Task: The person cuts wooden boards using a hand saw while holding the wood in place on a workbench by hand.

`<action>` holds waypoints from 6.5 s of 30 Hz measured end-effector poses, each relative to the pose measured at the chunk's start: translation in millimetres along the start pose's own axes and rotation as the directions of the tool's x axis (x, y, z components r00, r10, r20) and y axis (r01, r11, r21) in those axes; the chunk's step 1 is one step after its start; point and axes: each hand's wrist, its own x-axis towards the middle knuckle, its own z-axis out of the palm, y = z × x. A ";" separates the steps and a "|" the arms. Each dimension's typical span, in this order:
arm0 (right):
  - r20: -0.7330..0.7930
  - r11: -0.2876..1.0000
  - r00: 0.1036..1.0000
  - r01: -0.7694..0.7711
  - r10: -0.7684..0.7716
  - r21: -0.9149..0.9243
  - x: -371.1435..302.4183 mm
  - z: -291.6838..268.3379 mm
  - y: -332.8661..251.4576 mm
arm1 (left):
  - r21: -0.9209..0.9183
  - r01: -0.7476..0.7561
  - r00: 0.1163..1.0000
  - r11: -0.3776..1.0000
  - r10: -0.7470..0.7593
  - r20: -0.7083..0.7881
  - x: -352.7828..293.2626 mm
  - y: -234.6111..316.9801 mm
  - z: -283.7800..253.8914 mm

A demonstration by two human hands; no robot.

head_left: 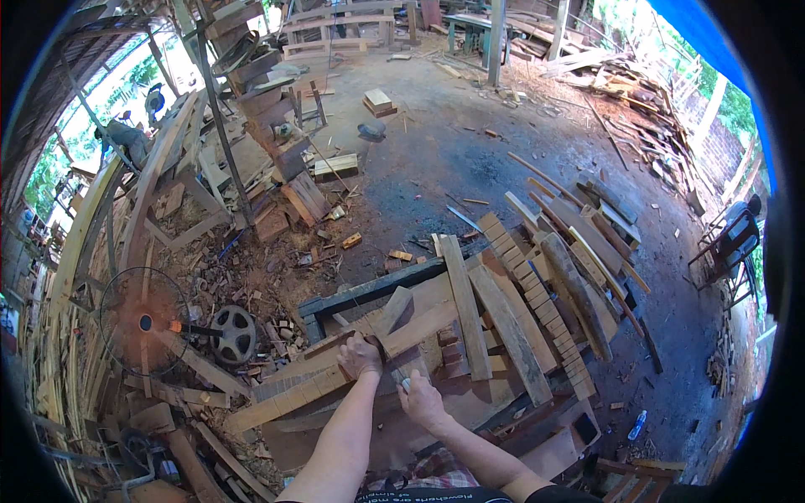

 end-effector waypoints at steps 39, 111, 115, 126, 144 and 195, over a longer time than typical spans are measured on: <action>-0.079 0.999 0.996 0.031 -0.033 -0.028 -3.7 4.2 5.7 | 0.007 -0.013 1.000 1.000 0.013 -0.003 -0.7 1.6 3.2; -0.340 0.966 0.921 0.237 -0.190 0.100 -70.1 16.6 37.8 | -0.066 0.017 0.990 0.998 -0.007 0.141 11.6 -0.5 -2.7; -0.351 0.972 0.917 0.224 -0.187 0.070 -91.8 15.4 43.6 | -0.103 0.068 0.985 0.992 -0.050 0.167 4.9 9.0 -15.1; -0.305 0.990 0.948 0.117 -0.087 0.081 -49.1 8.4 11.1 | -0.050 0.034 0.975 0.998 -0.022 0.223 7.3 13.1 -22.5; -0.285 0.987 0.954 0.122 -0.088 0.103 -86.3 -8.6 14.2 | -0.088 0.091 0.982 0.992 -0.074 0.175 6.8 8.0 -16.7; -0.293 0.959 0.953 0.005 0.081 0.282 -241.2 -30.5 83.0 | -0.062 0.078 0.991 0.995 -0.071 0.118 6.0 10.7 -13.7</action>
